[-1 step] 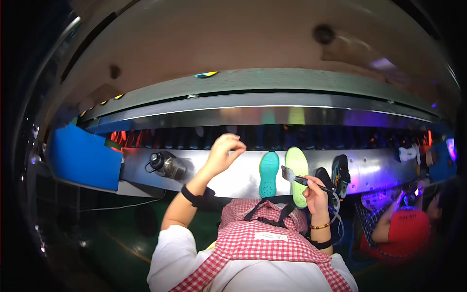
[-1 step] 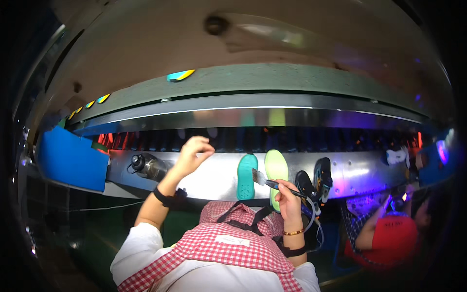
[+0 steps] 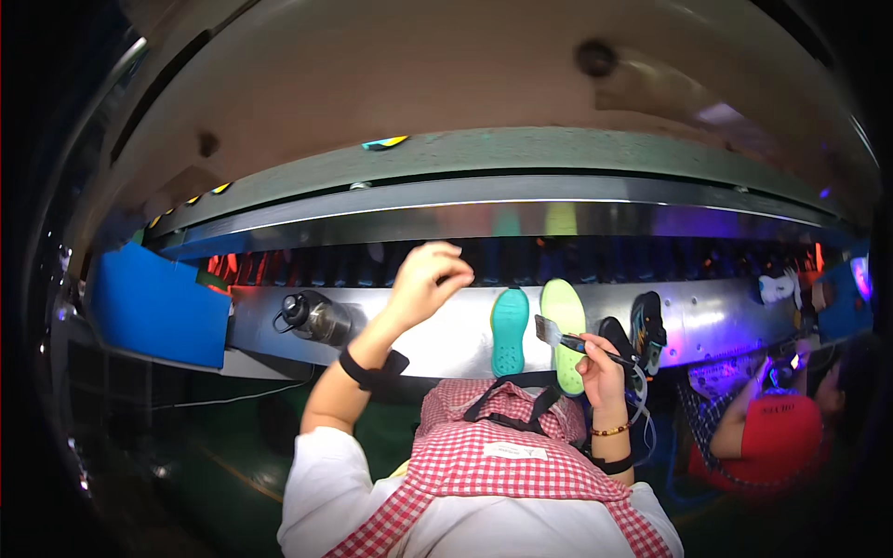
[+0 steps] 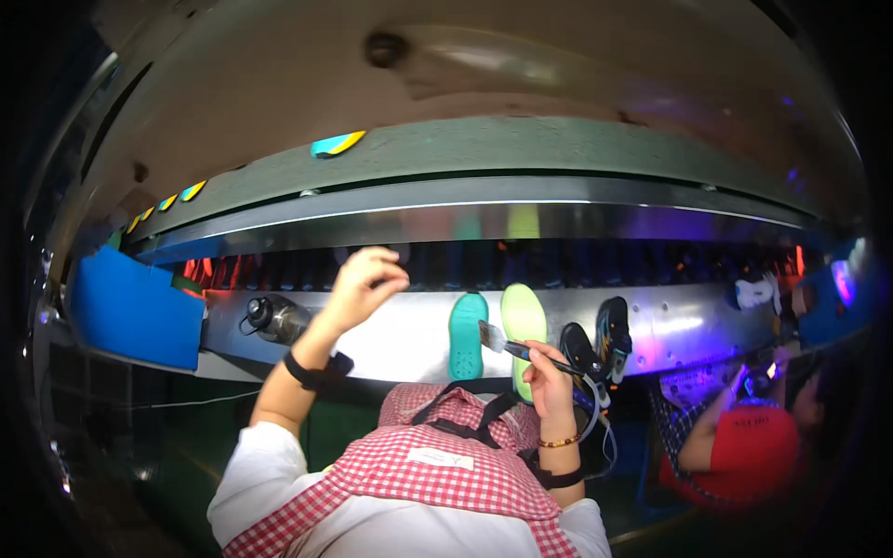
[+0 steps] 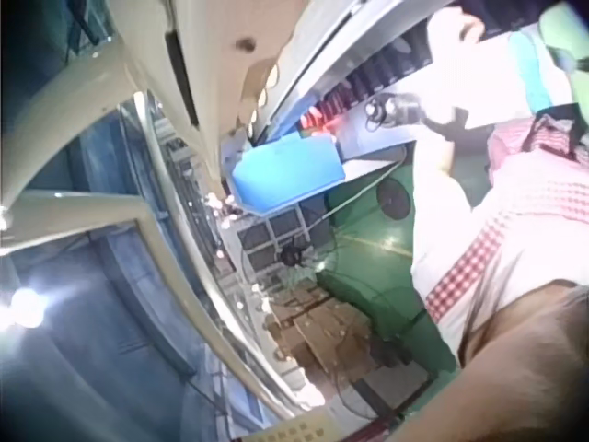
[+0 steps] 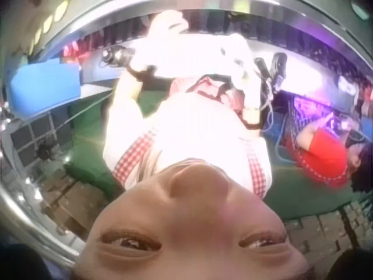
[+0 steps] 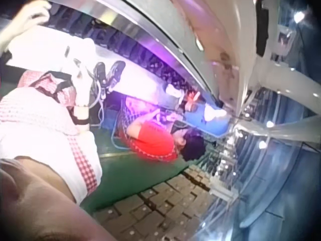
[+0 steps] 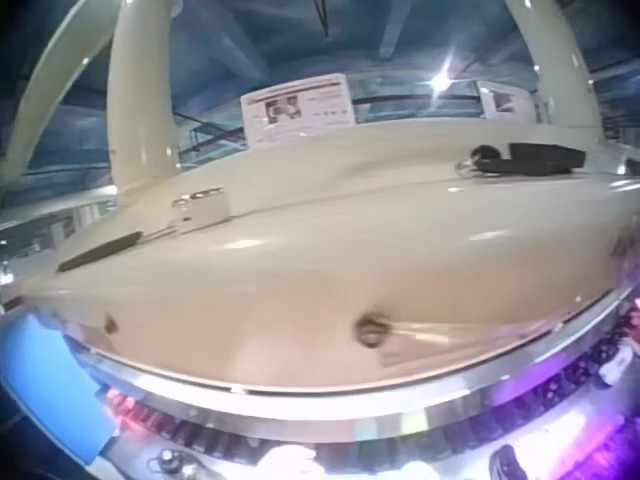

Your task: Applying glue or a coating to shoe soles using a brush on a manufacturing line.

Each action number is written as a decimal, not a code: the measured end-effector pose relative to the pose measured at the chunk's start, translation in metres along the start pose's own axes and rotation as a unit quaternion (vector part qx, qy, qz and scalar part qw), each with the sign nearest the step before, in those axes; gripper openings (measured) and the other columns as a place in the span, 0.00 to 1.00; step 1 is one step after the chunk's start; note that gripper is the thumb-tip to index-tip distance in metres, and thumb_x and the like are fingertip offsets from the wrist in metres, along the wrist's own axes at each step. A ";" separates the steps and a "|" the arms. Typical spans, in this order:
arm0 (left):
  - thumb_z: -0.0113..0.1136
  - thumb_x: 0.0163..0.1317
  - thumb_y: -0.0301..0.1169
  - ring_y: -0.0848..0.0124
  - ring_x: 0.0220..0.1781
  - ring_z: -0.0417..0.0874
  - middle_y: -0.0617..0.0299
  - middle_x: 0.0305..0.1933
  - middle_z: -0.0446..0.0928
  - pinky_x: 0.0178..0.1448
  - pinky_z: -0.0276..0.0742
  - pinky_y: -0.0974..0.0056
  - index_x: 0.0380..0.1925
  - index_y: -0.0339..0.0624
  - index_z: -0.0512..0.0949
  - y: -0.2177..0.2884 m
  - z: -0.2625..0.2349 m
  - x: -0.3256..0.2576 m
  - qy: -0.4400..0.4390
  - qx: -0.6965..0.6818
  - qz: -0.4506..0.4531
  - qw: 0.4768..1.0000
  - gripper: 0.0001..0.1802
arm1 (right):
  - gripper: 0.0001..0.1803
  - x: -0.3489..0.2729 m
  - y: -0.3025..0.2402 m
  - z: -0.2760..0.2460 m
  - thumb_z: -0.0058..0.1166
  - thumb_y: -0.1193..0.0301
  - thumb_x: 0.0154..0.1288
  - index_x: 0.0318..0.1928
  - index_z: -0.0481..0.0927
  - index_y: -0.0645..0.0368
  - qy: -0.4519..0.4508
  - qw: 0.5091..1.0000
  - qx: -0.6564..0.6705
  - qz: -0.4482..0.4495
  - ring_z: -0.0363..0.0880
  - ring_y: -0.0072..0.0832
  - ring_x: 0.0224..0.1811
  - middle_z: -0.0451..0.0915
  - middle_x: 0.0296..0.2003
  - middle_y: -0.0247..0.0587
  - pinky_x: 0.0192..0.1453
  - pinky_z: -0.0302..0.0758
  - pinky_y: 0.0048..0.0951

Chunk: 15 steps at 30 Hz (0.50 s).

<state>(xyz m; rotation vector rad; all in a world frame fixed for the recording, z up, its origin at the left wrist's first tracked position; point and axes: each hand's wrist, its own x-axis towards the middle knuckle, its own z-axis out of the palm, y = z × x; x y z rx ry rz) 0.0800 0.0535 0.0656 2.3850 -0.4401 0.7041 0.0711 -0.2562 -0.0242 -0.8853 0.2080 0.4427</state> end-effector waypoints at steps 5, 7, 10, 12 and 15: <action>0.53 0.56 0.45 0.61 0.40 0.77 0.56 0.32 0.78 0.47 0.69 0.60 0.27 0.41 0.80 0.052 -0.025 0.142 -0.188 0.140 -0.101 0.967 0.18 | 0.10 -0.009 0.000 -0.015 0.46 0.76 0.60 0.41 0.73 0.67 0.016 0.999 0.001 -0.039 0.70 0.20 0.19 0.78 0.34 0.45 0.25 0.68 0.18; 0.48 0.58 0.52 0.60 0.43 0.77 0.52 0.38 0.77 0.49 0.68 0.58 0.38 0.40 0.77 0.066 -0.011 0.188 -0.123 0.066 -0.142 0.980 0.26 | 0.10 -0.012 0.002 -0.022 0.46 0.76 0.60 0.42 0.73 0.67 0.014 0.998 0.013 -0.056 0.71 0.21 0.20 0.78 0.38 0.48 0.27 0.69 0.17; 0.47 0.57 0.54 0.59 0.47 0.76 0.49 0.43 0.75 0.51 0.68 0.58 0.47 0.39 0.72 0.021 0.022 0.231 -0.039 0.267 0.086 0.959 0.31 | 0.10 -0.019 0.003 -0.021 0.45 0.77 0.60 0.42 0.73 0.67 0.018 0.997 0.046 -0.067 0.72 0.21 0.21 0.78 0.38 0.50 0.28 0.70 0.17; 0.48 0.59 0.49 0.57 0.52 0.73 0.49 0.47 0.73 0.53 0.67 0.58 0.47 0.38 0.71 0.017 0.031 0.262 -0.213 0.245 -0.043 0.945 0.26 | 0.09 -0.026 0.004 -0.022 0.46 0.77 0.60 0.41 0.74 0.67 0.011 0.996 0.067 -0.066 0.72 0.21 0.21 0.78 0.38 0.51 0.28 0.70 0.17; 0.49 0.59 0.47 0.56 0.52 0.72 0.48 0.48 0.73 0.53 0.67 0.58 0.46 0.38 0.72 -0.001 0.048 0.263 -0.219 0.251 -0.022 0.943 0.25 | 0.09 -0.034 0.006 -0.029 0.46 0.77 0.60 0.41 0.74 0.67 0.014 0.994 0.080 -0.077 0.72 0.22 0.22 0.78 0.38 0.50 0.29 0.70 0.18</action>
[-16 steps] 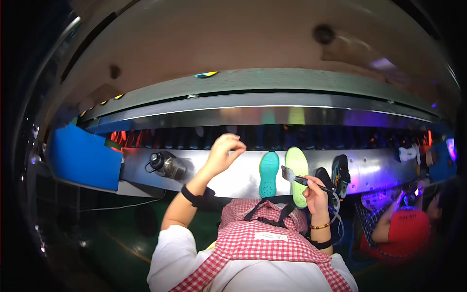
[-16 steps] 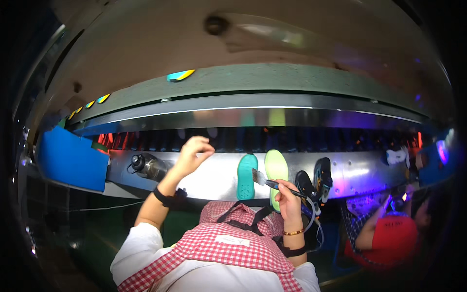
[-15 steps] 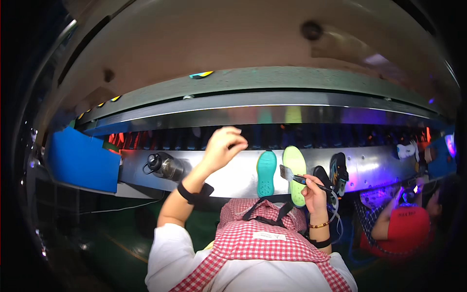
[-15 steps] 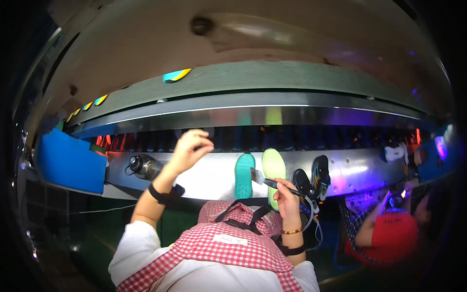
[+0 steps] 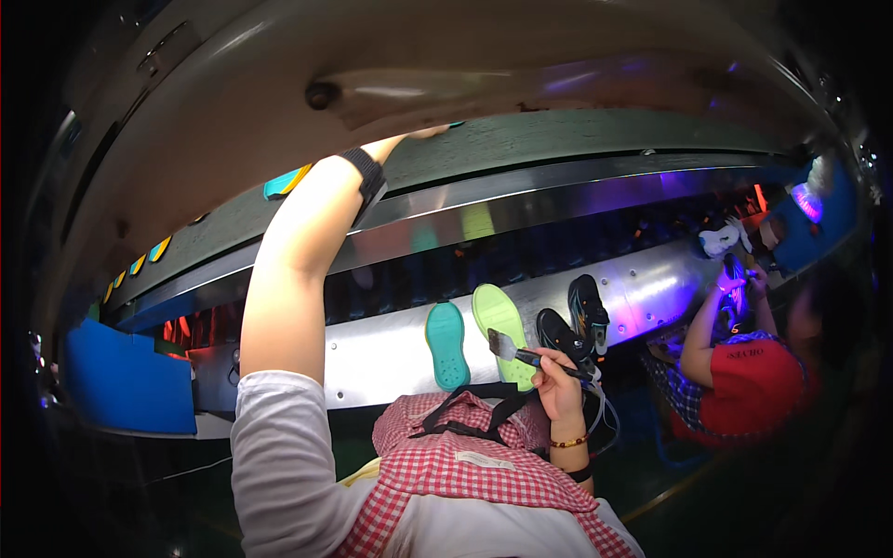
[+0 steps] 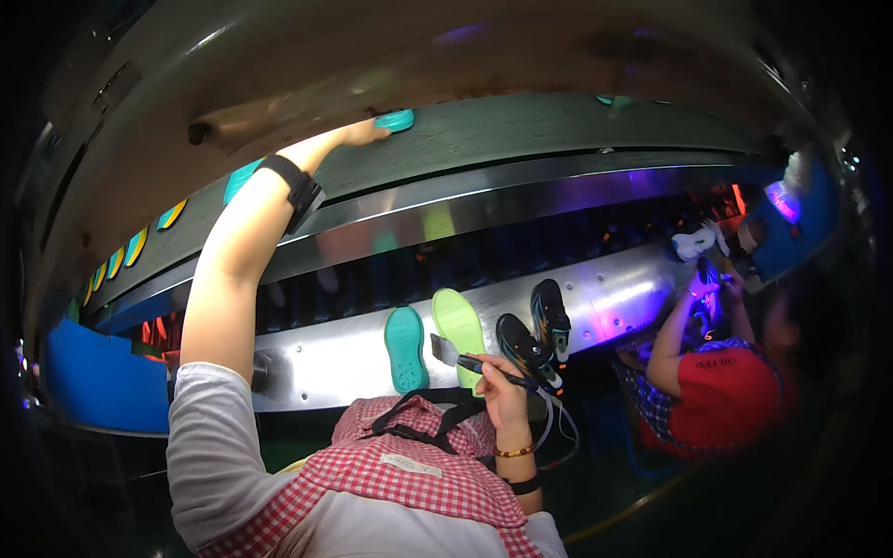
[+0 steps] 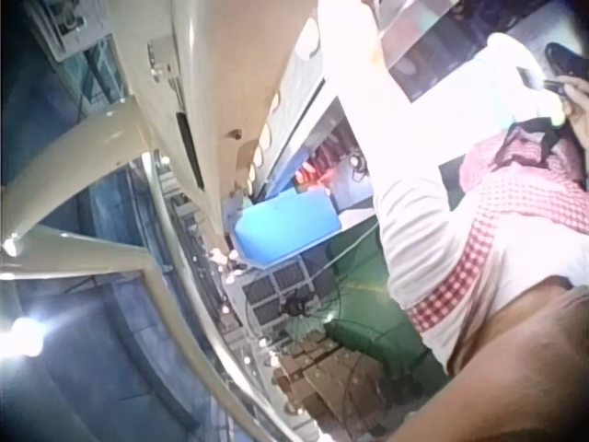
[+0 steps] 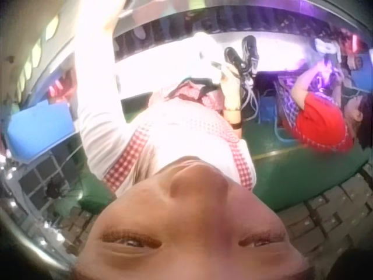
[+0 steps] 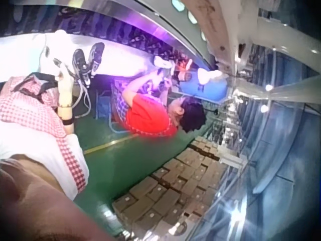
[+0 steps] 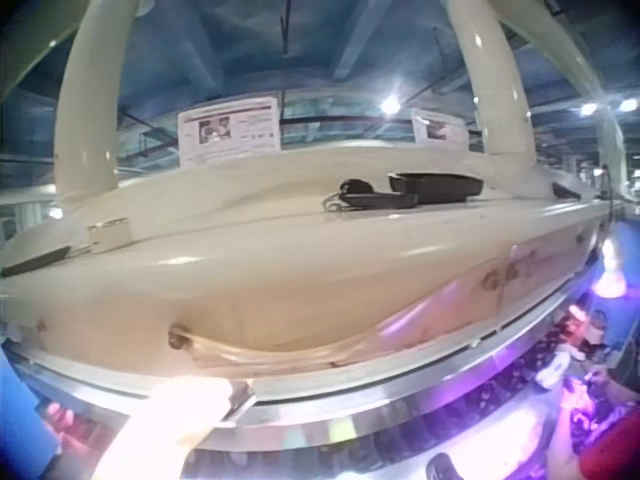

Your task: Applying glue or a coating to shoe soles using a brush on a manufacturing line.

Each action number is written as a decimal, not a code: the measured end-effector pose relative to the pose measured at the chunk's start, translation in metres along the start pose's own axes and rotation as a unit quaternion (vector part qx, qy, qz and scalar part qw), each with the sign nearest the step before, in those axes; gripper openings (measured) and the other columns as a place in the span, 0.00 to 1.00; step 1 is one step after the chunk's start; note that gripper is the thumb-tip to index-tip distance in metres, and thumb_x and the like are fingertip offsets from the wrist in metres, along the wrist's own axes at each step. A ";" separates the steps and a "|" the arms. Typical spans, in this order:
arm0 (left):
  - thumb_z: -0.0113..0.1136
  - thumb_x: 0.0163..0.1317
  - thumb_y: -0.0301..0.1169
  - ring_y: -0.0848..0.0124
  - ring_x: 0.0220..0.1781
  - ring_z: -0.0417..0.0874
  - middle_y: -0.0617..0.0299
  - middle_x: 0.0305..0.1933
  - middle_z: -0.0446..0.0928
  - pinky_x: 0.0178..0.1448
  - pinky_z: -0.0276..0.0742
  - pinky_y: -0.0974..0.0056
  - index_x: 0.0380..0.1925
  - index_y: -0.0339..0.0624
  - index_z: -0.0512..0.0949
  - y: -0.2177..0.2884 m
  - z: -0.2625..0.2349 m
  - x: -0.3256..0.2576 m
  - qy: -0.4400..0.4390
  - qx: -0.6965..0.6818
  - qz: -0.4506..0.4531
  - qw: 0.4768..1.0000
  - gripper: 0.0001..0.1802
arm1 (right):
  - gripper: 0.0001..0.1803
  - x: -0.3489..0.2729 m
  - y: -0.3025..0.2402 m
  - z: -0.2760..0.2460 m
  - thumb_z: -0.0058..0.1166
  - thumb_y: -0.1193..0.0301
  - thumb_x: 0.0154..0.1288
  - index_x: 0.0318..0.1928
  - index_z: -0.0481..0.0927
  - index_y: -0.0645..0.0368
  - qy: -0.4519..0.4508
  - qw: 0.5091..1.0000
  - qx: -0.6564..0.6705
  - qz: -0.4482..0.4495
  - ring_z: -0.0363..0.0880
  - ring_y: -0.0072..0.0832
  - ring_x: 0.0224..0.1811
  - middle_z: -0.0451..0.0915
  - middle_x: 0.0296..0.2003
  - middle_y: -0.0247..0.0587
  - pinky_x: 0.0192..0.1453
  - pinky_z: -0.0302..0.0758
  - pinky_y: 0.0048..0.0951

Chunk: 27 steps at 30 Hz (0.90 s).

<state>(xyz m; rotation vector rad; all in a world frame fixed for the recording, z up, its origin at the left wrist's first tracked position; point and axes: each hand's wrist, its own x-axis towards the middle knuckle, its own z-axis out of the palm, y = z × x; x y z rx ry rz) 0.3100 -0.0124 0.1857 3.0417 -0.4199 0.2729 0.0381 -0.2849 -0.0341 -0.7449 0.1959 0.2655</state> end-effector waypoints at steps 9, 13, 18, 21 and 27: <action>0.55 0.57 0.38 0.59 0.37 0.75 0.55 0.32 0.74 0.43 0.69 0.59 0.28 0.39 0.71 -0.001 0.001 -0.100 0.081 -0.137 0.146 0.977 0.12 | 0.10 -0.001 -0.014 0.011 0.46 0.78 0.59 0.41 0.74 0.67 -0.014 1.000 -0.015 -0.003 0.73 0.21 0.25 0.78 0.40 0.50 0.33 0.71 0.19; 0.56 0.56 0.29 0.74 0.33 0.68 0.63 0.30 0.66 0.42 0.65 0.69 0.32 0.40 0.66 0.030 0.056 -0.192 0.434 -0.483 -0.026 0.760 0.10 | 0.10 0.009 -0.021 0.020 0.48 0.78 0.58 0.41 0.73 0.66 -0.035 0.999 -0.012 -0.012 0.75 0.24 0.30 0.77 0.40 0.51 0.39 0.72 0.21; 0.54 0.55 0.23 0.70 0.51 0.68 0.56 0.48 0.66 0.57 0.64 0.65 0.52 0.35 0.59 0.052 0.097 -0.215 0.351 -0.740 -0.255 0.514 0.24 | 0.12 0.024 -0.038 0.050 0.51 0.82 0.54 0.42 0.73 0.63 -0.111 0.993 -0.017 -0.037 0.76 0.27 0.35 0.73 0.46 0.53 0.43 0.74 0.24; 0.58 0.51 0.27 0.62 0.48 0.76 0.53 0.49 0.71 0.53 0.73 0.59 0.55 0.34 0.59 0.039 0.082 -0.239 0.072 -0.869 -0.111 0.476 0.31 | 0.14 0.027 -0.046 0.063 0.52 0.84 0.52 0.41 0.73 0.63 -0.157 0.986 -0.015 -0.053 0.77 0.30 0.39 0.76 0.43 0.52 0.48 0.73 0.28; 0.53 0.50 0.59 0.53 0.54 0.71 0.45 0.53 0.67 0.59 0.67 0.51 0.59 0.39 0.55 0.051 0.108 -0.284 -0.106 -0.970 -0.029 0.219 0.45 | 0.12 0.026 -0.036 0.105 0.49 0.85 0.52 0.40 0.74 0.69 -0.245 0.965 -0.080 -0.056 0.76 0.36 0.46 0.77 0.40 0.53 0.56 0.68 0.36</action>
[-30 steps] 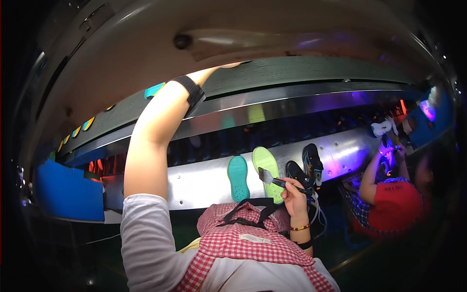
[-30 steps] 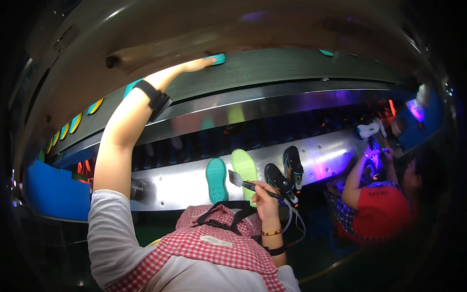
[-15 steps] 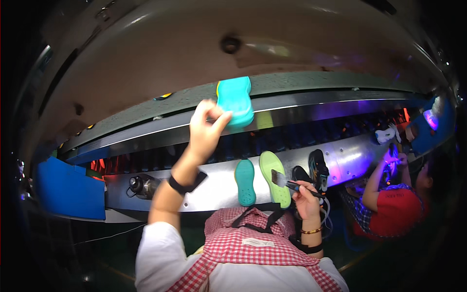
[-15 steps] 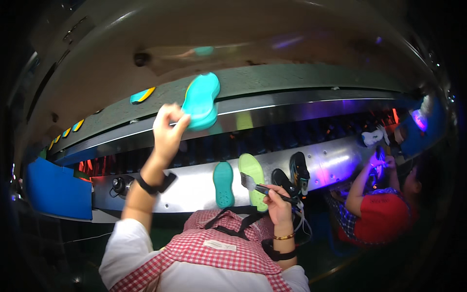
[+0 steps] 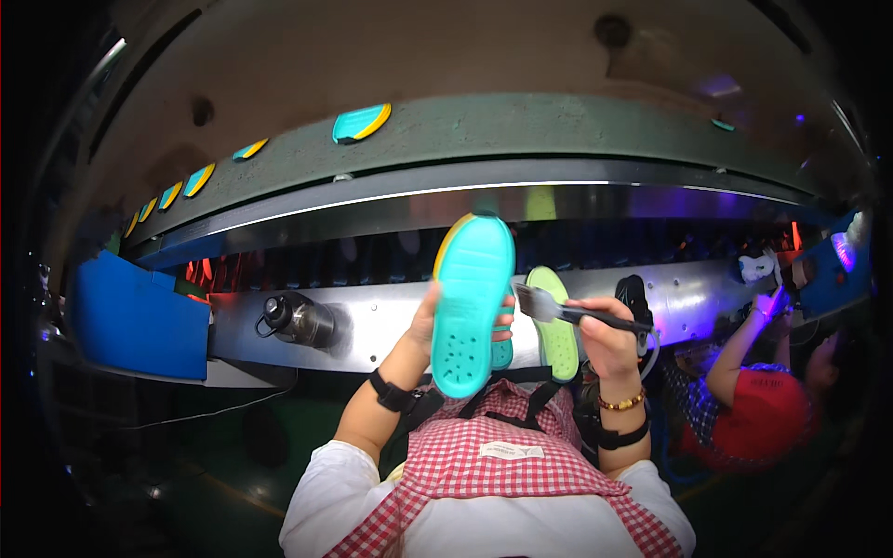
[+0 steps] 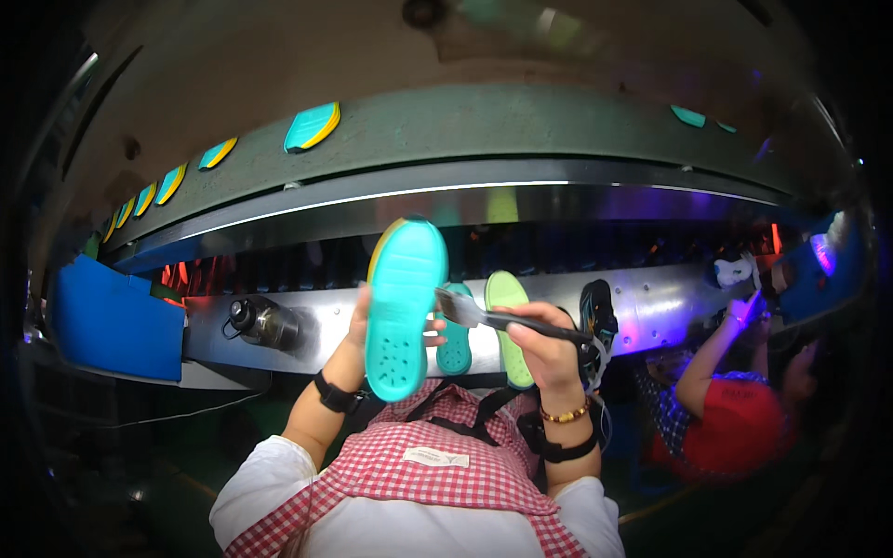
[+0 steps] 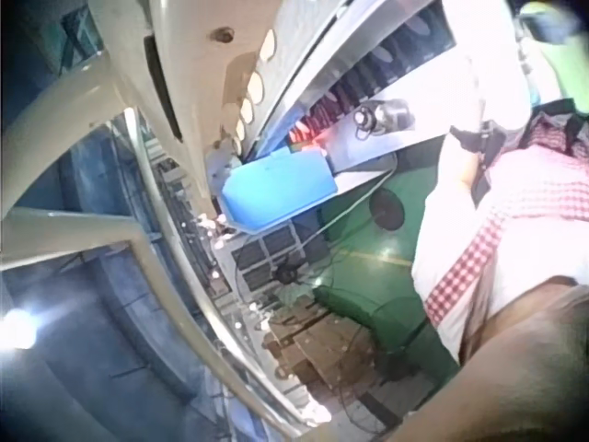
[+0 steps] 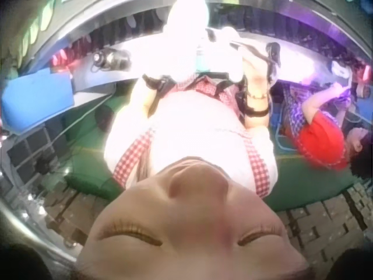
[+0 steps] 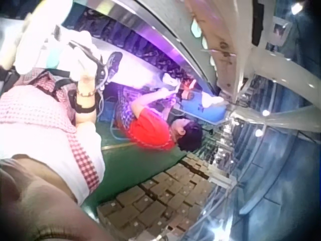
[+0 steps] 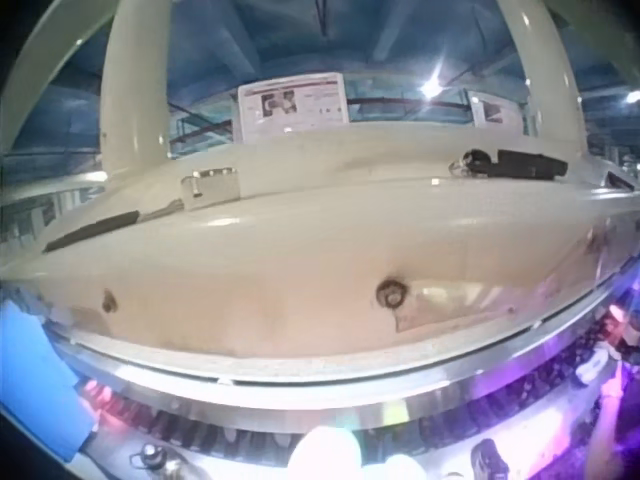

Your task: Applying glue or a coating to shoe soles using a brush on a manufacturing line.

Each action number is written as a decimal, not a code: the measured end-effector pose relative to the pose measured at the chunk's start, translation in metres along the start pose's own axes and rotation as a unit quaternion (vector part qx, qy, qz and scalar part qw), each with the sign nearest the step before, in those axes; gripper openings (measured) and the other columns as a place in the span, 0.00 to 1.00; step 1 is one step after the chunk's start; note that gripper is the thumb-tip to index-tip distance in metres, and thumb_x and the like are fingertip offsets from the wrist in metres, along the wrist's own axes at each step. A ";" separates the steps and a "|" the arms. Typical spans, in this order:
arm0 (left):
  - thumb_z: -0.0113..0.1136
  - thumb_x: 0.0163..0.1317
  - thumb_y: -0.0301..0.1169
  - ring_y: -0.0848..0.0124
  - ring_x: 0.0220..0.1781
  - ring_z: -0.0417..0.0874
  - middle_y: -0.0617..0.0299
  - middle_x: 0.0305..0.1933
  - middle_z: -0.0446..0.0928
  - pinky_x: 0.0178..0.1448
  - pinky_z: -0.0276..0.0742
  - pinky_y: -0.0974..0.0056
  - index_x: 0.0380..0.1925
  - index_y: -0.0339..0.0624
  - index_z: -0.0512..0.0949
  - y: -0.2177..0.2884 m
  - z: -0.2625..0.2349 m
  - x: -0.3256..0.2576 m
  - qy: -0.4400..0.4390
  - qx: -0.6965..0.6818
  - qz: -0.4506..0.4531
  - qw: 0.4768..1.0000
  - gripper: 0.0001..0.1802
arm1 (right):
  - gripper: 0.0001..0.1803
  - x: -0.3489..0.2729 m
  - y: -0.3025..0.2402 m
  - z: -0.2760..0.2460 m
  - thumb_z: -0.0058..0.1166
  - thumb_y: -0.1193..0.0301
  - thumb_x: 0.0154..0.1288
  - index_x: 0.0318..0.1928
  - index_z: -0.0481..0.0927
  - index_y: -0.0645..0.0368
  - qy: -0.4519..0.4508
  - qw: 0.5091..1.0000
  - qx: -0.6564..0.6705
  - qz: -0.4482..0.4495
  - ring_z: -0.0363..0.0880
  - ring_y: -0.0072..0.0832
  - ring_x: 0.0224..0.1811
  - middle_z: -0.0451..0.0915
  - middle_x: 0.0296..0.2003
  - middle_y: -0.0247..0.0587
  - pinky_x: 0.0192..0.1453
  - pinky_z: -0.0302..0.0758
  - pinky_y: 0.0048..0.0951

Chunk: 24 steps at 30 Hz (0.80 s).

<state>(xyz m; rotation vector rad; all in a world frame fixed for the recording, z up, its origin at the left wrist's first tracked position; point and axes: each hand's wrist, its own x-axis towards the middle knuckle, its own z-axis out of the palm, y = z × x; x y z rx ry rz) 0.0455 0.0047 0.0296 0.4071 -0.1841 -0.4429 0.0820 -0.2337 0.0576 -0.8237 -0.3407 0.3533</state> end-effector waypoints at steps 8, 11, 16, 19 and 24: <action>0.24 0.52 0.71 0.51 0.60 0.64 0.50 0.59 0.63 0.62 0.58 0.42 0.62 0.47 0.54 -0.041 0.012 0.013 0.087 -0.098 0.049 0.990 0.48 | 0.10 0.033 0.036 -0.002 0.53 0.81 0.54 0.39 0.76 0.68 0.023 0.995 -0.049 0.084 0.77 0.25 0.35 0.79 0.35 0.45 0.43 0.73 0.25; 0.15 0.49 0.73 0.52 0.57 0.66 0.49 0.57 0.64 0.60 0.58 0.39 0.62 0.46 0.55 -0.044 0.007 0.013 0.076 -0.099 0.031 0.992 0.51 | 0.10 0.042 0.039 -0.003 0.54 0.80 0.54 0.39 0.77 0.68 0.036 0.992 -0.058 0.103 0.76 0.23 0.36 0.79 0.35 0.43 0.42 0.72 0.22; 0.17 0.52 0.70 0.53 0.54 0.70 0.49 0.54 0.67 0.58 0.60 0.39 0.60 0.46 0.58 -0.050 -0.005 0.013 0.047 -0.106 0.051 0.992 0.47 | 0.10 0.055 0.039 0.004 0.56 0.80 0.53 0.38 0.77 0.68 0.052 0.987 -0.128 0.083 0.76 0.21 0.34 0.80 0.33 0.41 0.42 0.73 0.21; 0.20 0.56 0.66 0.56 0.56 0.68 0.51 0.56 0.66 0.61 0.60 0.45 0.59 0.47 0.59 -0.056 -0.008 0.016 0.067 -0.079 0.065 0.992 0.43 | 0.09 0.059 0.039 0.017 0.58 0.78 0.51 0.35 0.79 0.66 0.057 0.979 -0.190 0.050 0.77 0.20 0.33 0.80 0.31 0.39 0.40 0.73 0.20; 0.27 0.60 0.61 0.62 0.59 0.66 0.58 0.57 0.66 0.63 0.58 0.56 0.56 0.48 0.63 -0.062 -0.013 0.025 0.219 -0.054 0.158 0.961 0.35 | 0.10 0.050 0.047 0.036 0.60 0.77 0.44 0.32 0.81 0.60 -0.058 0.830 -0.524 -0.183 0.75 0.30 0.30 0.78 0.26 0.41 0.35 0.71 0.27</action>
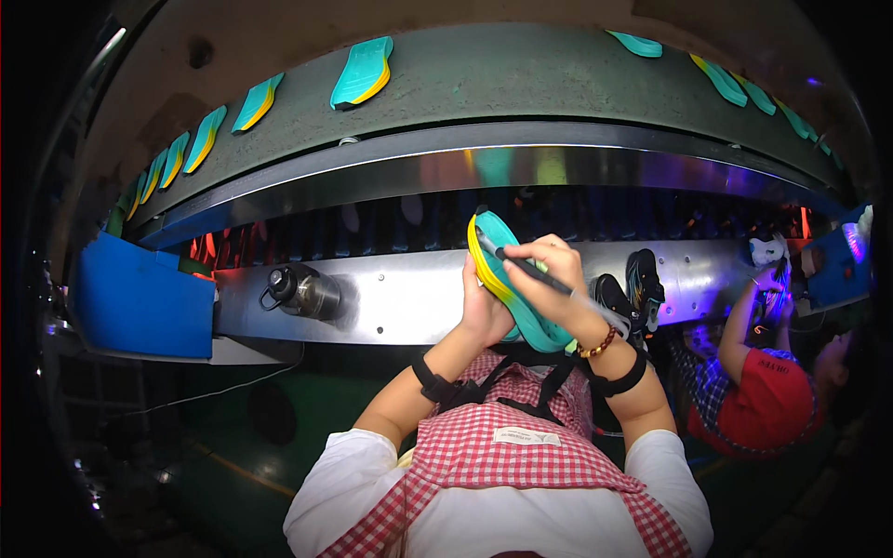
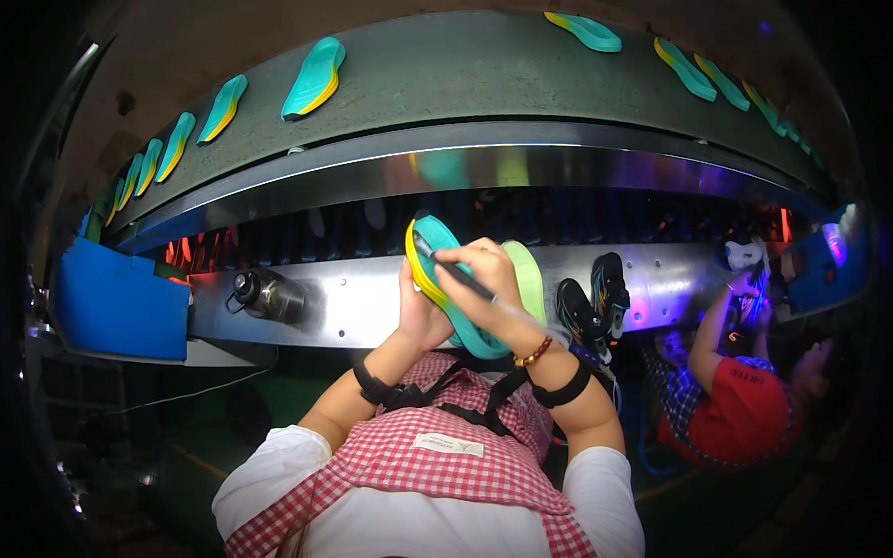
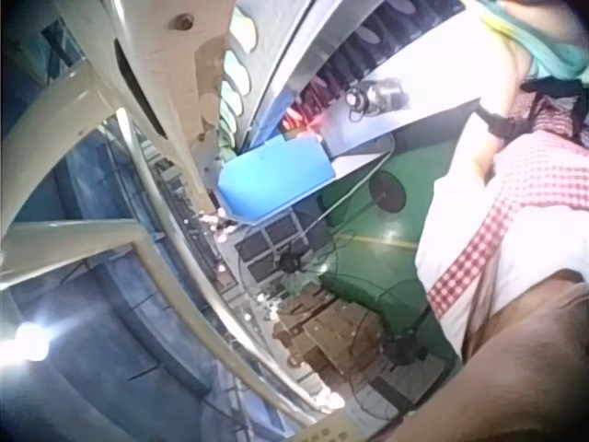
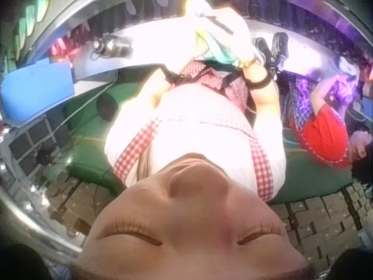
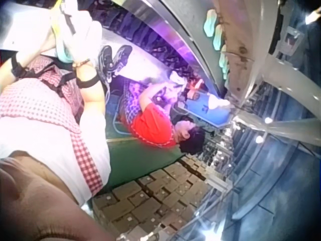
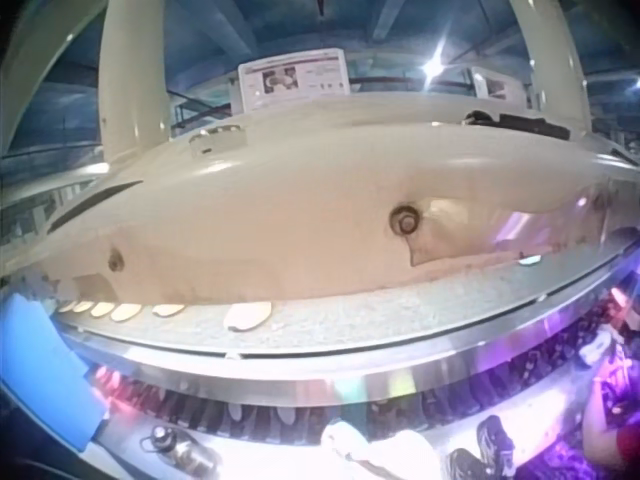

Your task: Applying glue or a coating to shoe soles using a brush on a manufacturing line.

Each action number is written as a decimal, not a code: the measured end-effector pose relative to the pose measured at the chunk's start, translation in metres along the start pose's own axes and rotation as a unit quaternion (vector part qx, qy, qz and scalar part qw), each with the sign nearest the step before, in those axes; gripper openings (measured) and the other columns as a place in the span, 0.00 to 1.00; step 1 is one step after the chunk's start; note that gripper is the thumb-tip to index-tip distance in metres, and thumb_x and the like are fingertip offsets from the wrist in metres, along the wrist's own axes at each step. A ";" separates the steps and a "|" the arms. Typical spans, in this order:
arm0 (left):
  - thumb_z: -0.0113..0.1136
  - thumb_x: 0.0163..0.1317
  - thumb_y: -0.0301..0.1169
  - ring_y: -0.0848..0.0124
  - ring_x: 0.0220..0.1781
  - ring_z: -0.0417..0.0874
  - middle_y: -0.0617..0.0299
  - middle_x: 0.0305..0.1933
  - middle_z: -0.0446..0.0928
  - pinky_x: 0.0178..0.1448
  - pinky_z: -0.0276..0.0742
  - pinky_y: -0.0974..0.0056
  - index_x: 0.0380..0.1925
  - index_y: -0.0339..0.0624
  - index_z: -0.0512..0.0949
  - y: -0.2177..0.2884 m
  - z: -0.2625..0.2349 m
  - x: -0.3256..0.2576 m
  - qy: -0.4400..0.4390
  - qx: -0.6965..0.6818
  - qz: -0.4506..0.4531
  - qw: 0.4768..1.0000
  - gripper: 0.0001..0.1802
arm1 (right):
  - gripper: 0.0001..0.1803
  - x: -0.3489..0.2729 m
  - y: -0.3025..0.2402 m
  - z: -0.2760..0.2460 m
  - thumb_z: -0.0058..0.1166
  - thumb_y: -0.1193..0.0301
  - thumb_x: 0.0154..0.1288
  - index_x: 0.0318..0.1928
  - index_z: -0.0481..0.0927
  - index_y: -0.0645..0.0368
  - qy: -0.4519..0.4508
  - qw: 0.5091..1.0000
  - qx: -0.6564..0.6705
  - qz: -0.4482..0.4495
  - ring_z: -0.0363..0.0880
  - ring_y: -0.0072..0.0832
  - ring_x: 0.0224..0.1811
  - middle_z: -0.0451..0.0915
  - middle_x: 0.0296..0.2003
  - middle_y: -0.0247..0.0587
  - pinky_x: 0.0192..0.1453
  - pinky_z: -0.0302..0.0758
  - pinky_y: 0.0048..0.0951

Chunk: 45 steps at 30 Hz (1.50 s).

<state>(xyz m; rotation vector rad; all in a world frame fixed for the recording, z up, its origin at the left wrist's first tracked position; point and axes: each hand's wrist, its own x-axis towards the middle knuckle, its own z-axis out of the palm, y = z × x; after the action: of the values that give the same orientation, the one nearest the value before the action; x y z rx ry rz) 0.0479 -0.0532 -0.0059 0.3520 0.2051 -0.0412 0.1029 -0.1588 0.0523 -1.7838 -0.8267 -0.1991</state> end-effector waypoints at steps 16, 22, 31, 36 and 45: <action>0.22 0.57 0.66 0.58 0.57 0.68 0.54 0.57 0.66 0.60 0.64 0.52 0.58 0.46 0.61 0.028 0.033 -0.009 -0.114 -0.055 -0.085 0.988 0.42 | 0.10 0.004 -0.040 -0.044 0.60 0.77 0.46 0.33 0.82 0.61 -0.115 0.986 0.120 0.024 0.76 0.28 0.31 0.79 0.28 0.40 0.38 0.71 0.26; 0.22 0.57 0.65 0.54 0.50 0.74 0.46 0.53 0.68 0.53 0.71 0.51 0.58 0.43 0.60 0.037 0.050 -0.010 -0.019 0.007 -0.037 0.999 0.43 | 0.11 0.000 -0.042 -0.060 0.61 0.78 0.45 0.34 0.82 0.60 -0.102 0.976 0.169 0.089 0.75 0.26 0.34 0.80 0.29 0.40 0.39 0.71 0.24; 0.24 0.55 0.66 0.53 0.41 0.77 0.47 0.52 0.69 0.43 0.75 0.50 0.57 0.41 0.62 0.055 0.058 -0.006 -0.036 0.015 0.075 0.996 0.44 | 0.13 -0.008 -0.036 -0.061 0.61 0.80 0.44 0.35 0.81 0.60 -0.110 0.986 0.129 -0.002 0.78 0.29 0.36 0.81 0.33 0.41 0.41 0.73 0.27; 0.24 0.54 0.68 0.52 0.40 0.77 0.42 0.44 0.73 0.44 0.75 0.50 0.54 0.41 0.64 0.074 0.061 -0.007 -0.085 0.036 0.152 0.984 0.45 | 0.12 -0.018 -0.045 -0.070 0.61 0.80 0.45 0.35 0.80 0.61 -0.204 0.955 0.216 -0.016 0.78 0.30 0.37 0.81 0.34 0.42 0.43 0.73 0.27; 0.24 0.52 0.70 0.49 0.42 0.77 0.38 0.44 0.72 0.45 0.75 0.50 0.54 0.38 0.64 0.083 0.071 -0.014 -0.096 0.063 0.139 0.984 0.48 | 0.11 -0.024 -0.031 -0.067 0.57 0.83 0.47 0.35 0.80 0.64 -0.171 0.903 0.379 0.111 0.76 0.31 0.43 0.79 0.37 0.47 0.50 0.71 0.28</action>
<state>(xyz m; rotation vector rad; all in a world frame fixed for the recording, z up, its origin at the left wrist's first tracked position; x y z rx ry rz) 0.0540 -0.0004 0.0906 0.4968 -0.0389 0.1879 0.0836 -0.2240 0.0894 -1.1552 -0.7863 0.5428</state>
